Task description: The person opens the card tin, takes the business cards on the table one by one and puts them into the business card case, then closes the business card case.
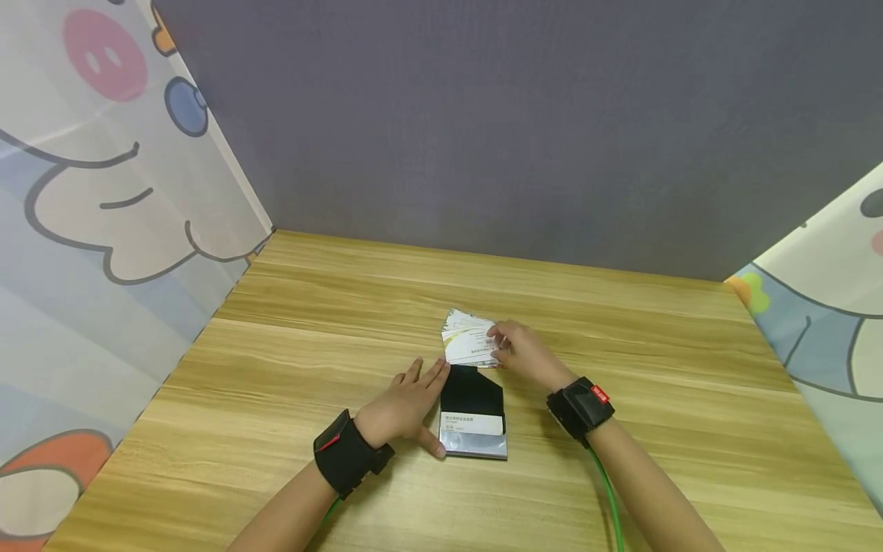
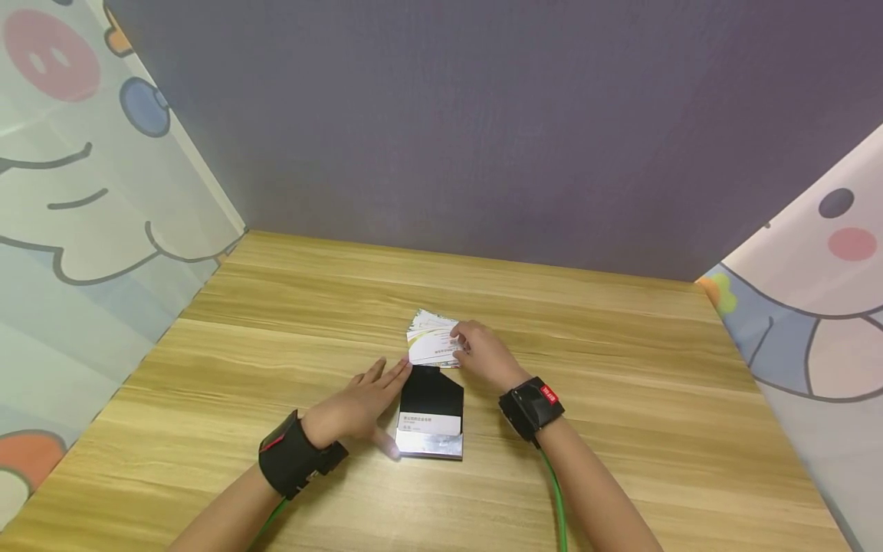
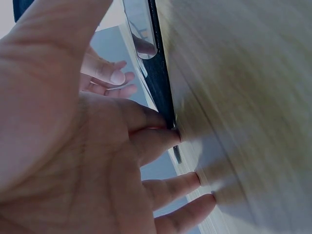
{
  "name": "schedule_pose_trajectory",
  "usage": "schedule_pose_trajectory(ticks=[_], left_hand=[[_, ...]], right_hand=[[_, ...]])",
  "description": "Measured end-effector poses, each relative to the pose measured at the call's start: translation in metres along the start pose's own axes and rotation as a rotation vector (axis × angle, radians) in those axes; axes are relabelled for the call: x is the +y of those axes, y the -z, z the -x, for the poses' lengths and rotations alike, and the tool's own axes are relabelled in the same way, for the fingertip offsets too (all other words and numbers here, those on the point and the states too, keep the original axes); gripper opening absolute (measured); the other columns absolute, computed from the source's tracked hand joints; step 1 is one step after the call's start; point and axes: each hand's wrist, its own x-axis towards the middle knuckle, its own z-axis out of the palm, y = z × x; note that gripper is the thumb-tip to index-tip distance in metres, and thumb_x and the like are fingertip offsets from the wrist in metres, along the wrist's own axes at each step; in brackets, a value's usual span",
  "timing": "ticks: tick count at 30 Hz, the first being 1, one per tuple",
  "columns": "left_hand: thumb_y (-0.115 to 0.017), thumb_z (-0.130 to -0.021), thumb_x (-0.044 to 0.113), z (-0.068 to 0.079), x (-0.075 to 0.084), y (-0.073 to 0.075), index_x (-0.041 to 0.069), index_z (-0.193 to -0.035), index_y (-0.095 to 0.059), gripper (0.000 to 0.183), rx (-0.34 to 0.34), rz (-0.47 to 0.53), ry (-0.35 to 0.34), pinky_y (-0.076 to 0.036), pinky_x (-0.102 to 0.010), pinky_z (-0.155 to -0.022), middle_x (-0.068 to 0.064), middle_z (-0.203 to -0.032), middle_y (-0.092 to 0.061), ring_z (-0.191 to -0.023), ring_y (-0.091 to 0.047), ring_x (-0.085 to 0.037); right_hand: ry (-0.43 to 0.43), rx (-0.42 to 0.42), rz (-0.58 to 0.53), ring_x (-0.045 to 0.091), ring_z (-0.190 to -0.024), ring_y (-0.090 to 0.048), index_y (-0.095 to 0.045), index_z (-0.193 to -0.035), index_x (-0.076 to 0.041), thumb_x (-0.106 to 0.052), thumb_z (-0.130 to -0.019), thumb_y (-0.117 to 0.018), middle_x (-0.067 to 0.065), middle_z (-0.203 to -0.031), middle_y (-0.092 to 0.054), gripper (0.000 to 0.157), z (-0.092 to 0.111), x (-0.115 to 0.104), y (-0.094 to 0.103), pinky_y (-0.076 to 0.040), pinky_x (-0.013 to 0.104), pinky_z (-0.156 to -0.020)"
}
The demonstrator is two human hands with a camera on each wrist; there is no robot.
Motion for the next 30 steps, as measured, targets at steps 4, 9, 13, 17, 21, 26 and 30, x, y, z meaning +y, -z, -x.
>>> schedule_pose_trajectory(ticks=[4, 9, 13, 17, 21, 26, 30], left_hand=[[-0.078, -0.054, 0.055, -0.001, 0.000, 0.000, 0.008, -0.148, -0.010, 0.125, -0.002, -0.003, 0.000, -0.020, -0.057, -0.107, -0.008, -0.155, -0.008, -0.139, -0.005, -0.041], [-0.078, -0.054, 0.055, 0.000, 0.000, 0.000, 0.007, -0.148, -0.010, 0.125, -0.005, -0.001, -0.001, -0.020, -0.057, -0.107, -0.009, -0.155, -0.008, -0.139, -0.005, -0.041], [-0.077, -0.054, 0.055, 0.000, 0.000, -0.001, 0.007, -0.147, -0.010, 0.125, -0.003, -0.004, -0.007, -0.020, -0.057, -0.106, -0.009, -0.154, -0.010, -0.139, -0.006, -0.042], [-0.077, -0.054, 0.056, 0.001, 0.000, -0.001, 0.006, -0.147, -0.011, 0.124, 0.002, -0.013, -0.012, -0.021, -0.056, -0.106, -0.010, -0.154, -0.011, -0.138, -0.007, -0.042], [-0.077, -0.054, 0.055, 0.001, 0.000, -0.001, 0.006, -0.147, -0.012, 0.124, 0.010, -0.009, -0.012, -0.021, -0.056, -0.106, -0.010, -0.154, -0.011, -0.138, -0.008, -0.042], [-0.077, -0.054, 0.055, 0.001, 0.000, -0.001, 0.006, -0.147, -0.012, 0.124, 0.010, -0.010, -0.012, -0.021, -0.057, -0.106, -0.010, -0.154, -0.011, -0.138, -0.008, -0.042], [-0.077, -0.054, 0.055, 0.001, 0.001, 0.000, 0.006, -0.147, -0.011, 0.124, 0.005, -0.013, -0.010, -0.021, -0.057, -0.106, -0.010, -0.154, -0.010, -0.139, -0.007, -0.042]], right_hand=[[-0.009, 0.012, 0.018, 0.021, -0.082, -0.055, -0.060, -0.107, 0.001, -0.003, -0.079, -0.066, 0.010, -0.092, -0.058, 0.028, -0.003, 0.002, 0.000, -0.047, 0.031, -0.070], [-0.011, 0.017, 0.048, 0.026, -0.092, -0.054, -0.059, -0.110, 0.002, -0.003, -0.077, -0.068, 0.015, -0.103, -0.059, 0.034, -0.007, 0.002, 0.000, -0.045, 0.038, -0.080], [-0.031, 0.004, 0.075, 0.033, -0.108, -0.049, -0.057, -0.116, 0.001, -0.005, -0.076, -0.070, 0.017, -0.117, -0.055, 0.042, -0.009, 0.002, -0.002, -0.041, 0.045, -0.092], [-0.044, -0.008, 0.068, 0.036, -0.114, -0.046, -0.054, -0.121, 0.000, -0.008, -0.076, -0.072, 0.018, -0.123, -0.051, 0.049, -0.011, 0.001, -0.004, -0.039, 0.047, -0.095], [-0.051, -0.021, 0.064, 0.036, -0.116, -0.045, -0.051, -0.124, 0.000, -0.008, -0.076, -0.071, 0.018, -0.126, -0.050, 0.052, -0.012, -0.001, -0.006, -0.039, 0.047, -0.096], [-0.077, -0.036, 0.054, 0.036, -0.118, -0.044, -0.051, -0.125, -0.002, -0.007, -0.077, -0.070, 0.017, -0.129, -0.049, 0.052, -0.012, -0.001, -0.008, -0.038, 0.047, -0.098], [-0.073, -0.034, 0.054, 0.037, -0.118, -0.044, -0.051, -0.125, -0.002, -0.006, -0.077, -0.069, 0.017, -0.129, -0.049, 0.051, -0.012, -0.001, -0.009, -0.037, 0.048, -0.098]])
